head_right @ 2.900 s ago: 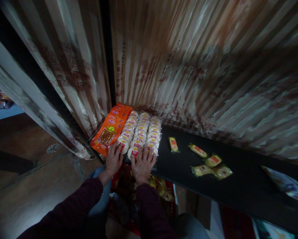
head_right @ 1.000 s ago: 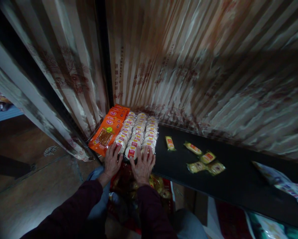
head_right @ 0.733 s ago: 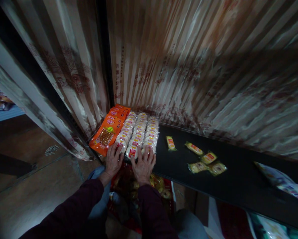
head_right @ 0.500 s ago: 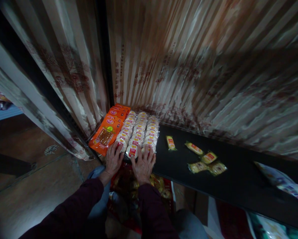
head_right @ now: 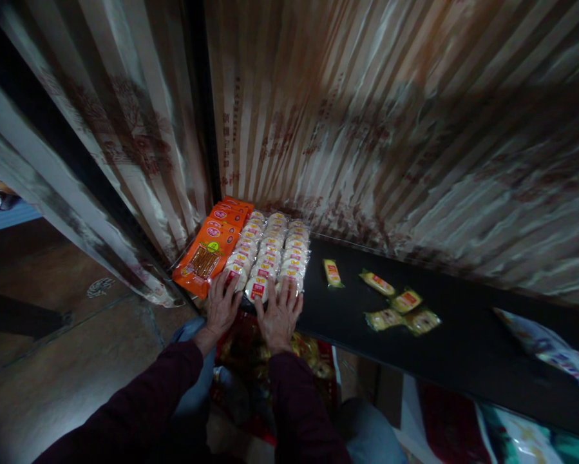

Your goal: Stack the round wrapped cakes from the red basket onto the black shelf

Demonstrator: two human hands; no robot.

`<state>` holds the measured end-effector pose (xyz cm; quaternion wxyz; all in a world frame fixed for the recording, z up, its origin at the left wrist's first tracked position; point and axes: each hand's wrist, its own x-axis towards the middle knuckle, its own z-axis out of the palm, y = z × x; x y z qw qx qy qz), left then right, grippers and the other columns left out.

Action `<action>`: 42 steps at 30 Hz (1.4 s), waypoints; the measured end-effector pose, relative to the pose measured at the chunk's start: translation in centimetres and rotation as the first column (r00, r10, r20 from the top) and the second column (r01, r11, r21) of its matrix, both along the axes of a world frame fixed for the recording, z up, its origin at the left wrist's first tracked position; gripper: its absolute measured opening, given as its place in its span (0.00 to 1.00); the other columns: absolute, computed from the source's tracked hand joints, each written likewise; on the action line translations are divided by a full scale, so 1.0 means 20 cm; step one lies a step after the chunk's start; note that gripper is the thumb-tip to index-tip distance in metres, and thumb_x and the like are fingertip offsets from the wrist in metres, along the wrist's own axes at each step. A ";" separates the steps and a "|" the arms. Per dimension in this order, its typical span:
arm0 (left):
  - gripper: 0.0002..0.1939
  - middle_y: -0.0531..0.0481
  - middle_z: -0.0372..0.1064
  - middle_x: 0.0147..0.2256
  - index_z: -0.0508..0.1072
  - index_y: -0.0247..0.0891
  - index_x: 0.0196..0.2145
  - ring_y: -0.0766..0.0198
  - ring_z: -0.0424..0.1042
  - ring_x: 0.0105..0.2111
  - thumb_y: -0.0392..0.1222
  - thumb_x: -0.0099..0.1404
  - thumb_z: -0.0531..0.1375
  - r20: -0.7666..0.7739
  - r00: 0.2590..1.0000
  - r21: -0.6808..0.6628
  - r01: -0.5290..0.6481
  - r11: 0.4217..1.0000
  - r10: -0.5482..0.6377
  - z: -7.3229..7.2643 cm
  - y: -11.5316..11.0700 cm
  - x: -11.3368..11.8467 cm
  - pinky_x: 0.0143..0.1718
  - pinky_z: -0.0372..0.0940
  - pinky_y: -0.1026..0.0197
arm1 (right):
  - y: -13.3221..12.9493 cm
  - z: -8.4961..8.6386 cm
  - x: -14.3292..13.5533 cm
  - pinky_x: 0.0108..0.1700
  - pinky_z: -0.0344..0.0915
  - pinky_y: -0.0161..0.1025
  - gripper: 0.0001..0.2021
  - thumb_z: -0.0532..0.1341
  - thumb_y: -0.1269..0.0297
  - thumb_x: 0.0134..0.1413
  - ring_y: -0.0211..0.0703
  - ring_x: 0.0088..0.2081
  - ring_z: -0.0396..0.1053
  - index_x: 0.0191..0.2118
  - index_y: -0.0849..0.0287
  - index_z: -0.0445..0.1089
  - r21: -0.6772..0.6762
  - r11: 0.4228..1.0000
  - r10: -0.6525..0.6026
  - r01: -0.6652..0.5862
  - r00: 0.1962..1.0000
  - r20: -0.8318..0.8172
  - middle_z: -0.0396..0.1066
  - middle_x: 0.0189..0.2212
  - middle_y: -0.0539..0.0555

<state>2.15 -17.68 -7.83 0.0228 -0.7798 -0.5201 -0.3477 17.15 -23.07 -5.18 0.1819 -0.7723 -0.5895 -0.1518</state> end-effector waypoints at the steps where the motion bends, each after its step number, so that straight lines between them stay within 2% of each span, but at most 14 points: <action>1: 0.22 0.39 0.55 0.62 0.64 0.41 0.59 0.50 0.54 0.61 0.43 0.68 0.53 0.008 1.000 0.004 0.003 1.000 -0.003 0.00 0.00 0.00 0.59 0.57 0.46 | 0.00 0.00 0.00 0.63 0.41 0.61 0.27 0.50 0.50 0.62 0.59 0.68 0.36 0.64 0.52 0.56 0.009 1.000 0.004 -0.004 1.000 0.004 0.42 0.68 0.61; 5: 0.21 0.39 0.55 0.62 0.64 0.39 0.58 0.50 0.53 0.62 0.42 0.69 0.52 0.050 0.999 0.009 0.015 1.000 -0.016 0.00 0.00 0.00 0.59 0.57 0.46 | -0.01 -0.01 0.01 0.63 0.41 0.60 0.26 0.51 0.51 0.63 0.59 0.68 0.35 0.64 0.51 0.56 0.024 0.999 0.026 -0.027 1.000 0.012 0.39 0.69 0.61; 13: 0.22 0.38 0.53 0.62 0.62 0.38 0.60 0.51 0.50 0.63 0.40 0.69 0.49 0.142 0.989 -0.011 0.045 0.999 -0.043 -0.01 -0.01 -0.01 0.60 0.55 0.44 | -0.03 -0.02 0.02 0.63 0.41 0.61 0.25 0.51 0.54 0.63 0.57 0.68 0.37 0.63 0.54 0.57 0.087 0.993 0.077 -0.075 0.997 -0.030 0.43 0.68 0.62; 18: 0.21 0.36 0.61 0.57 0.63 0.33 0.57 0.52 0.56 0.60 0.36 0.68 0.48 0.210 0.975 0.022 0.072 0.997 -0.075 0.02 -0.08 -0.03 0.58 0.57 0.44 | -0.11 -0.02 -0.02 0.63 0.44 0.60 0.25 0.50 0.61 0.63 0.55 0.67 0.40 0.64 0.59 0.54 0.207 0.967 0.171 -0.147 0.980 -0.106 0.49 0.66 0.63; 22: 0.17 0.41 0.68 0.46 0.70 0.36 0.48 0.56 0.64 0.51 0.32 0.66 0.47 0.205 0.940 0.010 0.276 0.961 -0.272 0.02 -0.24 -0.05 0.53 0.63 0.48 | -0.26 -0.07 -0.08 0.61 0.52 0.58 0.24 0.50 0.68 0.61 0.52 0.65 0.49 0.63 0.57 0.54 0.301 0.908 0.344 -0.290 0.928 -0.145 0.57 0.62 0.62; 25: 0.14 0.44 0.70 0.41 0.72 0.38 0.40 0.59 0.68 0.43 0.31 0.64 0.48 0.130 0.888 -0.167 0.458 0.873 -0.441 -0.04 -0.40 -0.05 0.46 0.68 0.54 | -0.41 -0.15 -0.12 0.59 0.57 0.56 0.22 0.50 0.71 0.60 0.50 0.62 0.54 0.60 0.57 0.58 0.275 0.883 0.436 -0.381 0.882 -0.179 0.62 0.58 0.61; 26: 0.15 0.43 0.70 0.40 0.73 0.37 0.40 0.59 0.68 0.42 0.31 0.63 0.49 0.101 0.884 -0.237 0.468 0.852 -0.457 -0.07 -0.44 -0.05 0.46 0.68 0.54 | -0.45 -0.19 -0.13 0.58 0.58 0.55 0.21 0.50 0.71 0.59 0.50 0.62 0.55 0.58 0.57 0.59 0.256 0.892 0.423 -0.372 0.886 -0.190 0.63 0.57 0.61; 28: 0.18 0.40 0.67 0.49 0.71 0.35 0.46 0.56 0.66 0.49 0.30 0.60 0.51 0.041 0.901 -0.343 0.418 0.841 -0.431 -0.12 -0.51 -0.04 0.52 0.65 0.51 | -0.53 -0.25 -0.12 0.58 0.58 0.55 0.19 0.50 0.71 0.58 0.51 0.61 0.56 0.55 0.58 0.63 0.210 0.931 0.342 -0.299 0.916 -0.210 0.63 0.56 0.61; 30: 0.23 0.36 0.59 0.58 0.67 0.32 0.53 0.51 0.58 0.59 0.31 0.59 0.52 -0.006 0.923 -0.427 0.346 0.835 -0.385 -0.15 -0.55 -0.03 0.58 0.59 0.46 | -0.59 -0.29 -0.10 0.58 0.57 0.56 0.18 0.50 0.70 0.57 0.53 0.61 0.54 0.52 0.60 0.65 0.122 0.977 0.196 -0.173 0.957 -0.215 0.63 0.56 0.63; 32: 0.26 0.35 0.53 0.62 0.64 0.31 0.57 0.48 0.51 0.63 0.34 0.60 0.53 -0.040 0.939 -0.521 0.271 0.809 -0.341 -0.16 -0.56 -0.02 0.61 0.54 0.44 | -0.65 -0.33 -0.06 0.60 0.53 0.59 0.18 0.52 0.68 0.55 0.57 0.63 0.50 0.52 0.62 0.66 0.019 0.999 0.037 -0.034 0.978 -0.204 0.59 0.59 0.65; 35: 0.26 0.38 0.52 0.63 0.63 0.32 0.58 0.49 0.51 0.63 0.40 0.62 0.53 -0.084 0.953 -0.684 0.156 0.713 -0.289 -0.16 -0.57 -0.02 0.62 0.52 0.48 | -0.72 -0.37 -0.02 0.61 0.46 0.63 0.24 0.53 0.64 0.54 0.62 0.65 0.45 0.56 0.64 0.63 -0.140 0.978 -0.182 0.155 0.962 -0.204 0.52 0.63 0.67; 37: 0.26 0.39 0.54 0.63 0.65 0.33 0.57 0.50 0.54 0.63 0.43 0.62 0.53 -0.118 0.946 -0.770 0.105 0.629 -0.303 -0.15 -0.58 -0.03 0.62 0.53 0.50 | -0.76 -0.41 -0.01 0.59 0.46 0.64 0.26 0.52 0.61 0.55 0.64 0.65 0.44 0.59 0.63 0.61 -0.236 0.943 -0.291 0.235 0.926 -0.241 0.49 0.64 0.69; 39: 0.27 0.38 0.55 0.62 0.66 0.34 0.57 0.49 0.54 0.63 0.46 0.62 0.54 -0.138 0.922 -0.821 0.098 0.563 -0.362 -0.14 -0.60 -0.05 0.62 0.52 0.50 | -0.78 -0.45 -0.01 0.57 0.50 0.65 0.27 0.51 0.57 0.56 0.66 0.65 0.47 0.60 0.62 0.61 -0.299 0.920 -0.340 0.251 0.893 -0.296 0.49 0.64 0.69; 42: 0.30 0.40 0.51 0.65 0.62 0.38 0.60 0.49 0.54 0.63 0.51 0.62 0.54 -0.099 0.895 -0.858 0.145 0.493 -0.434 -0.13 -0.63 -0.07 0.62 0.53 0.50 | -0.78 -0.47 -0.01 0.56 0.54 0.61 0.29 0.53 0.53 0.54 0.65 0.62 0.53 0.60 0.60 0.62 -0.324 0.930 -0.297 0.174 0.874 -0.384 0.51 0.64 0.68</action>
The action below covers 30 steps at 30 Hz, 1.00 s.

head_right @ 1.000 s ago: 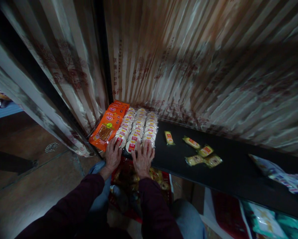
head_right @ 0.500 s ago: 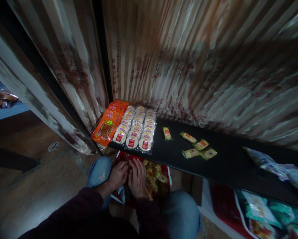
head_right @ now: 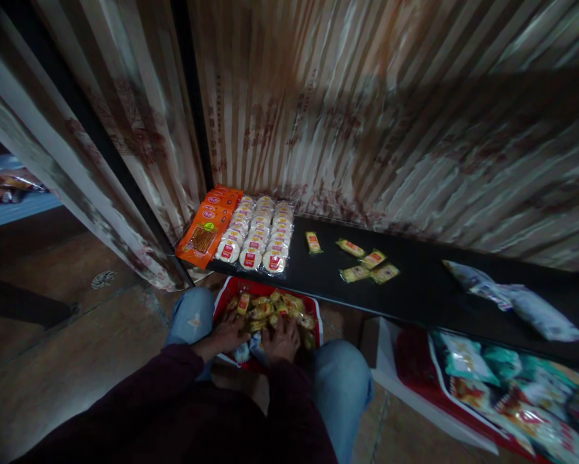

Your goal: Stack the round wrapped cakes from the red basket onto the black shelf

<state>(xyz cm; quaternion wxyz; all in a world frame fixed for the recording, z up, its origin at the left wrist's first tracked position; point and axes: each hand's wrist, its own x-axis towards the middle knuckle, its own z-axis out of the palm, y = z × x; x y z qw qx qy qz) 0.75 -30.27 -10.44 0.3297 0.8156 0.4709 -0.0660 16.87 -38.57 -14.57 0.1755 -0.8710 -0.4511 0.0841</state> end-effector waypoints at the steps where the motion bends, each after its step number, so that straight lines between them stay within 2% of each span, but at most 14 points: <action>1: 0.31 0.41 0.49 0.65 0.60 0.39 0.61 0.50 0.55 0.63 0.53 0.63 0.54 0.014 1.000 -0.017 0.002 1.000 -0.002 0.00 -0.01 -0.01 0.61 0.54 0.51 | 0.01 0.00 0.00 0.57 0.56 0.57 0.29 0.53 0.53 0.54 0.62 0.62 0.55 0.59 0.62 0.62 0.010 0.999 0.032 -0.032 0.999 -0.040 0.52 0.63 0.68; 3: 0.34 0.42 0.47 0.66 0.58 0.41 0.63 0.50 0.55 0.63 0.56 0.63 0.54 0.038 0.999 -0.032 0.019 0.999 -0.018 0.01 -0.02 -0.03 0.61 0.55 0.51 | 0.03 0.02 0.01 0.57 0.59 0.50 0.28 0.52 0.55 0.55 0.55 0.62 0.57 0.60 0.60 0.62 0.056 0.992 0.114 -0.110 0.989 -0.090 0.57 0.61 0.64; 6: 0.40 0.39 0.44 0.67 0.59 0.39 0.62 0.47 0.48 0.65 0.60 0.58 0.59 0.057 0.990 -0.015 0.133 0.991 -0.132 0.01 -0.03 -0.06 0.63 0.49 0.49 | 0.02 0.06 0.03 0.58 0.58 0.49 0.26 0.53 0.57 0.55 0.53 0.60 0.58 0.59 0.58 0.63 0.081 0.974 0.216 -0.211 0.975 -0.051 0.62 0.58 0.61; 7: 0.42 0.38 0.42 0.67 0.58 0.38 0.63 0.46 0.44 0.66 0.61 0.56 0.61 0.062 0.981 -0.008 0.186 0.983 -0.185 0.01 -0.03 -0.07 0.64 0.47 0.46 | 0.01 0.07 0.05 0.58 0.58 0.50 0.25 0.54 0.57 0.55 0.54 0.60 0.58 0.58 0.58 0.64 0.090 0.973 0.215 -0.213 0.976 -0.017 0.62 0.58 0.61; 9: 0.46 0.37 0.39 0.68 0.55 0.37 0.64 0.45 0.38 0.67 0.58 0.53 0.63 0.065 0.966 -0.002 0.250 0.968 -0.249 0.00 -0.04 -0.09 0.65 0.43 0.42 | -0.03 0.08 0.08 0.58 0.56 0.54 0.25 0.54 0.57 0.55 0.57 0.61 0.55 0.57 0.58 0.65 0.123 0.982 0.135 -0.141 0.989 0.058 0.59 0.60 0.62; 12: 0.43 0.36 0.40 0.67 0.56 0.34 0.64 0.45 0.38 0.67 0.52 0.54 0.62 0.053 0.981 0.039 0.183 0.982 -0.185 -0.02 -0.07 -0.09 0.65 0.43 0.42 | -0.09 0.06 0.14 0.56 0.57 0.54 0.26 0.52 0.56 0.55 0.60 0.60 0.57 0.57 0.64 0.64 0.115 0.992 -0.056 0.046 0.995 0.084 0.59 0.59 0.68; 15: 0.35 0.38 0.47 0.66 0.62 0.35 0.60 0.45 0.43 0.66 0.44 0.55 0.60 0.062 0.998 0.111 0.022 0.994 -0.029 -0.02 -0.10 -0.08 0.64 0.47 0.45 | -0.10 0.03 0.15 0.51 0.62 0.52 0.28 0.51 0.56 0.56 0.58 0.54 0.65 0.60 0.65 0.61 -0.014 0.993 -0.114 0.114 0.993 -0.024 0.64 0.54 0.70; 18: 0.33 0.40 0.52 0.64 0.63 0.36 0.60 0.45 0.48 0.65 0.43 0.55 0.58 0.047 0.996 0.083 -0.086 0.993 0.082 -0.01 -0.12 -0.06 0.62 0.53 0.47 | -0.07 0.01 0.13 0.55 0.60 0.52 0.28 0.52 0.59 0.55 0.56 0.56 0.64 0.61 0.62 0.60 -0.073 0.997 -0.003 -0.004 0.994 -0.107 0.65 0.55 0.66; 22: 0.29 0.39 0.59 0.61 0.65 0.33 0.58 0.49 0.58 0.61 0.43 0.58 0.56 0.040 0.981 0.078 -0.195 0.978 0.192 -0.03 -0.13 -0.06 0.60 0.56 0.52 | -0.04 0.02 0.08 0.62 0.54 0.50 0.28 0.54 0.65 0.52 0.50 0.63 0.56 0.61 0.57 0.61 0.052 0.973 0.231 -0.227 0.967 -0.107 0.62 0.59 0.59; 26: 0.22 0.43 0.64 0.57 0.69 0.38 0.54 0.53 0.61 0.59 0.40 0.61 0.54 0.104 0.971 0.164 -0.230 0.959 0.215 -0.08 -0.13 -0.08 0.60 0.57 0.54 | -0.05 0.05 0.04 0.62 0.56 0.46 0.28 0.52 0.66 0.54 0.45 0.64 0.54 0.62 0.56 0.60 0.159 0.922 0.377 -0.353 0.911 -0.166 0.59 0.61 0.57; 30: 0.20 0.42 0.61 0.59 0.71 0.36 0.52 0.55 0.61 0.59 0.38 0.63 0.53 0.106 0.971 0.221 -0.235 0.947 0.216 -0.11 -0.12 -0.11 0.60 0.57 0.55 | -0.06 0.06 0.02 0.62 0.57 0.47 0.25 0.51 0.64 0.56 0.45 0.63 0.56 0.59 0.55 0.64 0.239 0.885 0.441 -0.399 0.882 -0.164 0.62 0.59 0.57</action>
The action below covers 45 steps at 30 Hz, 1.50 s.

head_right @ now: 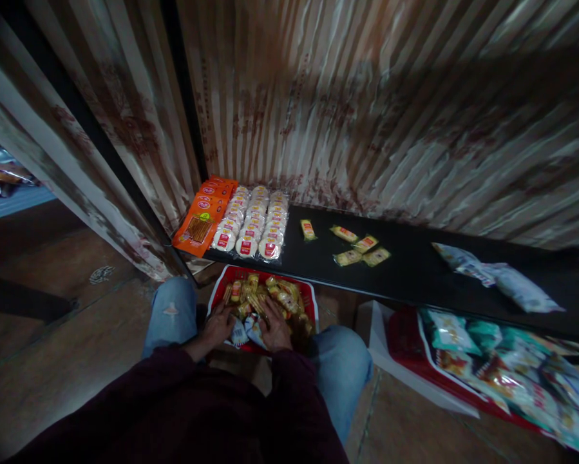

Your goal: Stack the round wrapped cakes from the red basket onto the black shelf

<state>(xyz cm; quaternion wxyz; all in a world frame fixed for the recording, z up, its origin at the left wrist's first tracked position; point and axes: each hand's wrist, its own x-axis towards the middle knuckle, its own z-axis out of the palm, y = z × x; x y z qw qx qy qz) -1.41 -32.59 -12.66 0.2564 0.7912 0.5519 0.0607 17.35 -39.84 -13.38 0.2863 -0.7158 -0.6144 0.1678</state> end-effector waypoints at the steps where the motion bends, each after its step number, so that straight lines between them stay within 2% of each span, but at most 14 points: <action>1: 0.19 0.42 0.60 0.60 0.71 0.36 0.51 0.55 0.61 0.59 0.38 0.63 0.53 -0.002 1.000 0.006 0.005 1.000 -0.005 -0.01 0.00 -0.01 0.60 0.57 0.54 | 0.00 -0.01 0.01 0.61 0.57 0.47 0.24 0.50 0.64 0.56 0.45 0.62 0.56 0.58 0.56 0.65 0.014 1.000 -0.015 0.015 1.000 0.004 0.63 0.59 0.57; 4: 0.16 0.41 0.60 0.60 0.73 0.35 0.47 0.55 0.60 0.59 0.37 0.64 0.52 -0.008 1.000 0.022 0.027 0.999 -0.027 -0.02 -0.01 -0.01 0.61 0.55 0.53 | -0.02 -0.03 0.05 0.60 0.59 0.47 0.23 0.49 0.62 0.56 0.47 0.60 0.59 0.55 0.58 0.67 0.036 0.987 -0.159 0.158 0.987 0.033 0.64 0.58 0.58; 7: 0.15 0.41 0.63 0.58 0.74 0.35 0.44 0.54 0.59 0.60 0.36 0.64 0.51 -0.021 0.999 0.044 0.025 0.999 -0.024 -0.04 -0.03 -0.01 0.62 0.54 0.51 | -0.04 -0.05 0.11 0.57 0.60 0.50 0.22 0.49 0.62 0.55 0.50 0.56 0.62 0.52 0.60 0.70 0.073 0.933 -0.358 0.353 0.930 0.079 0.66 0.55 0.60; 11: 0.17 0.42 0.68 0.52 0.72 0.35 0.47 0.55 0.59 0.58 0.37 0.64 0.51 -0.011 0.998 0.056 0.063 0.996 -0.062 -0.05 -0.04 0.00 0.61 0.54 0.51 | -0.06 -0.05 0.12 0.58 0.55 0.58 0.22 0.50 0.59 0.54 0.57 0.58 0.57 0.51 0.62 0.70 0.111 0.870 -0.494 0.481 0.844 0.210 0.64 0.56 0.64; 15: 0.16 0.40 0.70 0.48 0.72 0.34 0.46 0.53 0.63 0.53 0.38 0.64 0.50 -0.045 0.993 0.016 0.109 0.994 -0.108 -0.04 -0.04 -0.01 0.57 0.57 0.52 | -0.08 -0.12 0.06 0.57 0.51 0.64 0.24 0.50 0.54 0.54 0.64 0.61 0.51 0.51 0.58 0.70 -0.032 0.859 -0.477 0.511 0.821 0.312 0.62 0.58 0.63; 19: 0.17 0.39 0.70 0.47 0.72 0.33 0.46 0.53 0.65 0.49 0.39 0.64 0.49 -0.074 0.990 0.002 0.122 0.993 -0.121 -0.05 -0.04 0.00 0.55 0.57 0.51 | -0.09 -0.22 0.05 0.57 0.54 0.59 0.24 0.48 0.54 0.54 0.62 0.61 0.54 0.45 0.61 0.74 -0.127 0.858 -0.443 0.498 0.842 0.308 0.65 0.54 0.66; 23: 0.17 0.39 0.70 0.46 0.72 0.33 0.46 0.52 0.66 0.48 0.39 0.64 0.50 -0.082 0.990 -0.014 0.113 0.994 -0.114 -0.05 -0.04 0.00 0.54 0.57 0.51 | -0.09 -0.27 0.09 0.58 0.53 0.56 0.25 0.48 0.52 0.54 0.59 0.59 0.56 0.44 0.62 0.75 -0.121 0.867 -0.427 0.483 0.847 0.317 0.69 0.50 0.65; 29: 0.17 0.38 0.70 0.45 0.73 0.32 0.44 0.50 0.65 0.47 0.40 0.63 0.51 -0.052 0.994 0.015 0.095 0.995 -0.094 -0.06 -0.04 0.00 0.53 0.57 0.50 | -0.09 -0.29 0.11 0.59 0.53 0.53 0.25 0.47 0.54 0.55 0.58 0.57 0.59 0.42 0.65 0.75 -0.100 0.888 -0.389 0.448 0.850 0.355 0.72 0.46 0.67; 33: 0.17 0.38 0.70 0.44 0.73 0.32 0.44 0.50 0.65 0.47 0.40 0.63 0.51 -0.083 0.991 0.006 0.107 0.994 -0.106 -0.05 -0.03 0.00 0.53 0.57 0.51 | -0.09 -0.31 0.12 0.59 0.52 0.51 0.25 0.47 0.54 0.56 0.56 0.56 0.60 0.43 0.68 0.74 -0.107 0.898 -0.367 0.426 0.861 0.353 0.73 0.46 0.67; 37: 0.18 0.40 0.71 0.45 0.72 0.34 0.46 0.52 0.65 0.48 0.41 0.63 0.50 -0.146 0.978 -0.052 0.142 0.989 -0.148 -0.03 -0.02 0.00 0.53 0.56 0.53 | -0.09 -0.29 0.11 0.57 0.54 0.48 0.24 0.48 0.53 0.56 0.54 0.58 0.58 0.45 0.63 0.74 -0.192 0.862 -0.396 0.470 0.859 0.326 0.74 0.45 0.62; 40: 0.19 0.41 0.70 0.48 0.71 0.35 0.48 0.53 0.65 0.50 0.41 0.64 0.49 -0.188 0.967 -0.081 0.162 0.983 -0.175 -0.01 -0.02 0.01 0.54 0.55 0.54 | -0.08 -0.28 0.10 0.57 0.54 0.47 0.23 0.48 0.54 0.56 0.54 0.60 0.57 0.46 0.62 0.74 -0.190 0.843 -0.432 0.503 0.845 0.315 0.75 0.44 0.60; 45: 0.19 0.45 0.68 0.51 0.71 0.38 0.49 0.55 0.66 0.51 0.40 0.63 0.50 -0.214 0.963 -0.059 0.153 0.986 -0.162 0.00 -0.03 0.01 0.54 0.55 0.56 | -0.07 -0.26 0.11 0.56 0.54 0.44 0.20 0.52 0.56 0.56 0.51 0.55 0.64 0.43 0.62 0.75 -0.170 0.871 -0.389 0.461 0.858 0.337 0.77 0.40 0.60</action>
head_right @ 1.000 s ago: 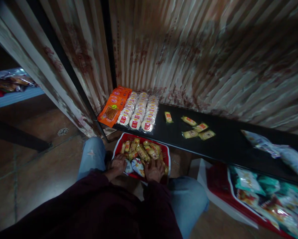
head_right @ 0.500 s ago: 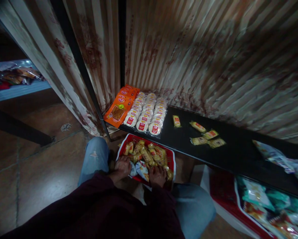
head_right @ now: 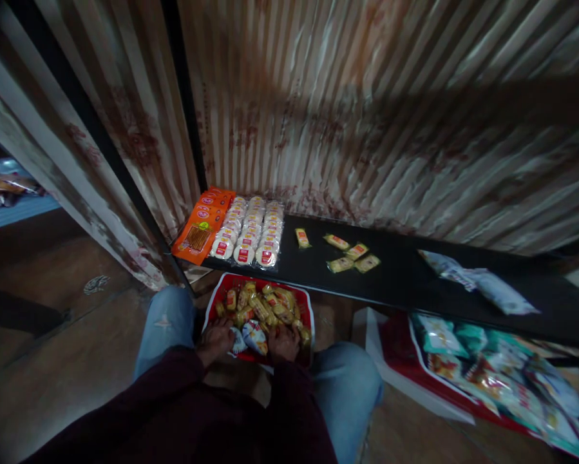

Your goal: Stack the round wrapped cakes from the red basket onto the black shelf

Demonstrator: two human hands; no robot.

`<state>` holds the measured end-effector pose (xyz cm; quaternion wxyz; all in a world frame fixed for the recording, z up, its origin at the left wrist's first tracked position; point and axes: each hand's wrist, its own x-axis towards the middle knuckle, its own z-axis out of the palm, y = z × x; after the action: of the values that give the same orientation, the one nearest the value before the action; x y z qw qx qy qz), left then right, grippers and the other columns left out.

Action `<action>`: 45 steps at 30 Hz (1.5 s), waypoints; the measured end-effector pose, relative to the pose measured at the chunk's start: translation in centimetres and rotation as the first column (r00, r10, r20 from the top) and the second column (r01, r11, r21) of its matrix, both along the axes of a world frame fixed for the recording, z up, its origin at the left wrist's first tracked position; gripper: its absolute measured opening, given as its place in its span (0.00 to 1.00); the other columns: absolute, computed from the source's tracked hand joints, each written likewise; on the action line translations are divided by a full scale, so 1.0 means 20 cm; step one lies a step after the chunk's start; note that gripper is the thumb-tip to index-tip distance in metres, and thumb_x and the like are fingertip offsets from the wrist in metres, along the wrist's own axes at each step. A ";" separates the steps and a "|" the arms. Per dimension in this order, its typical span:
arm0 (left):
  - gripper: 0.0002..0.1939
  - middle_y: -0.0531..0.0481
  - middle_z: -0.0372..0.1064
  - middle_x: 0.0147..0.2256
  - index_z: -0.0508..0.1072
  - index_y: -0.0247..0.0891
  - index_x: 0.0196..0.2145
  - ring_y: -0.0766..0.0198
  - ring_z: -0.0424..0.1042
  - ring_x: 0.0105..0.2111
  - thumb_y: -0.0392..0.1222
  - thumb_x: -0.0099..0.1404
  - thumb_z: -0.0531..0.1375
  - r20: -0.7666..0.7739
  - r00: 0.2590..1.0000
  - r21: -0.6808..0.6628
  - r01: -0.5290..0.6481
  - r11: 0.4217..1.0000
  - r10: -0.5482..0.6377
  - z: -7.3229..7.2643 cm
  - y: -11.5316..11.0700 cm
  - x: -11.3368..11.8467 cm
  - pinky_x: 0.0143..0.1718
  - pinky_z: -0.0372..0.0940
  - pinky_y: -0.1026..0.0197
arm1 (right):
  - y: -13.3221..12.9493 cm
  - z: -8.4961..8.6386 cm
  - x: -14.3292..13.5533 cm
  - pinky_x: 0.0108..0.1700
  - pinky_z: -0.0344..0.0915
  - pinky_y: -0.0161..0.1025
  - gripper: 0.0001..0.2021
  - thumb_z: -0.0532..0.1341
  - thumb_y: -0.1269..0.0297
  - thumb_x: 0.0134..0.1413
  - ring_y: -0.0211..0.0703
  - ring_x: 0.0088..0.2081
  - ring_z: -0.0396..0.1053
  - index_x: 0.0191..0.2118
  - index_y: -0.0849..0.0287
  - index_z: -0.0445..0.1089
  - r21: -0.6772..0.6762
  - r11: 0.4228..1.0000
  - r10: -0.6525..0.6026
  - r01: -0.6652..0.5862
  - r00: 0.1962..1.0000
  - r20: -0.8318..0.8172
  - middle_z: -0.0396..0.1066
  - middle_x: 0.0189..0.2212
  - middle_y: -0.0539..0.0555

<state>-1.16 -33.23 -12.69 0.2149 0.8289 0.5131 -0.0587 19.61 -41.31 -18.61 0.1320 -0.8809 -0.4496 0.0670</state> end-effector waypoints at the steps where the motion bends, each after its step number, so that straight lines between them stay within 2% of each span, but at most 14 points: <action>1: 0.18 0.46 0.69 0.51 0.71 0.39 0.48 0.55 0.66 0.51 0.40 0.63 0.49 -0.001 1.000 0.003 0.007 1.000 -0.007 0.00 0.00 0.00 0.54 0.55 0.56 | 0.00 0.00 0.00 0.56 0.55 0.44 0.19 0.52 0.56 0.56 0.50 0.54 0.65 0.42 0.61 0.75 0.004 1.000 -0.007 0.007 1.000 0.005 0.77 0.40 0.60; 5: 0.18 0.48 0.69 0.50 0.73 0.40 0.47 0.57 0.65 0.52 0.39 0.63 0.50 -0.020 1.000 -0.020 -0.015 1.000 0.015 0.01 0.01 0.02 0.53 0.56 0.59 | 0.00 0.04 -0.02 0.56 0.54 0.41 0.18 0.52 0.59 0.57 0.48 0.50 0.69 0.42 0.62 0.75 0.022 1.000 -0.014 0.014 1.000 0.002 0.77 0.40 0.60; 13: 0.17 0.47 0.70 0.48 0.73 0.41 0.45 0.58 0.67 0.51 0.38 0.63 0.49 -0.096 0.992 -0.030 -0.090 0.995 0.087 0.09 -0.02 0.07 0.51 0.56 0.58 | 0.00 0.14 -0.08 0.54 0.57 0.41 0.17 0.51 0.64 0.57 0.49 0.47 0.72 0.43 0.62 0.74 -0.073 0.988 -0.148 0.139 0.980 -0.134 0.77 0.42 0.59; 19: 0.17 0.45 0.71 0.49 0.74 0.39 0.45 0.57 0.67 0.51 0.37 0.63 0.49 -0.098 0.989 -0.053 -0.120 0.991 0.115 0.07 -0.06 0.11 0.51 0.57 0.57 | -0.03 0.18 -0.07 0.51 0.59 0.40 0.16 0.50 0.64 0.58 0.48 0.46 0.72 0.39 0.59 0.76 -0.093 0.982 -0.178 0.166 0.974 -0.141 0.77 0.40 0.59; 23: 0.17 0.47 0.71 0.49 0.74 0.40 0.45 0.58 0.67 0.51 0.39 0.64 0.50 -0.063 0.995 -0.059 -0.084 0.995 0.080 0.06 -0.10 0.15 0.51 0.57 0.59 | -0.06 0.20 -0.05 0.50 0.60 0.41 0.17 0.49 0.66 0.58 0.48 0.45 0.73 0.39 0.62 0.75 -0.099 0.975 -0.208 0.199 0.974 -0.094 0.77 0.39 0.60; 28: 0.18 0.46 0.71 0.49 0.74 0.41 0.46 0.58 0.67 0.51 0.39 0.64 0.49 -0.087 0.988 -0.066 -0.135 0.989 0.129 0.07 -0.13 0.20 0.51 0.57 0.60 | -0.12 0.20 -0.03 0.52 0.60 0.39 0.15 0.51 0.67 0.57 0.47 0.46 0.72 0.39 0.59 0.75 -0.069 0.973 -0.226 0.221 0.971 -0.081 0.77 0.40 0.58; 36: 0.18 0.46 0.72 0.46 0.76 0.41 0.45 0.55 0.67 0.48 0.40 0.63 0.50 -0.043 0.994 -0.017 -0.097 0.995 0.097 0.02 -0.12 0.17 0.51 0.57 0.58 | -0.10 0.19 -0.03 0.52 0.58 0.40 0.16 0.50 0.65 0.59 0.47 0.46 0.72 0.39 0.60 0.76 -0.110 0.971 -0.220 0.211 0.972 -0.084 0.77 0.41 0.59; 40: 0.18 0.45 0.71 0.46 0.75 0.41 0.45 0.53 0.67 0.50 0.40 0.62 0.50 -0.062 0.993 -0.025 -0.104 0.994 0.102 0.03 -0.11 0.18 0.51 0.56 0.56 | -0.08 0.20 -0.04 0.50 0.59 0.39 0.17 0.50 0.66 0.59 0.48 0.46 0.72 0.39 0.62 0.76 -0.136 0.972 -0.206 0.191 0.973 -0.102 0.77 0.40 0.60; 45: 0.18 0.45 0.71 0.48 0.74 0.40 0.46 0.54 0.66 0.50 0.40 0.63 0.49 -0.085 0.989 -0.027 -0.125 0.992 0.122 0.03 -0.11 0.18 0.50 0.56 0.57 | -0.10 0.20 -0.03 0.48 0.59 0.38 0.16 0.50 0.66 0.58 0.46 0.43 0.73 0.38 0.60 0.76 -0.102 0.979 -0.188 0.179 0.978 -0.094 0.78 0.38 0.58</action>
<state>2.52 -35.52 -12.15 0.2100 0.7889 0.5708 -0.0880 18.92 -43.22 -14.62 0.1194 -0.9192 -0.3554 0.1208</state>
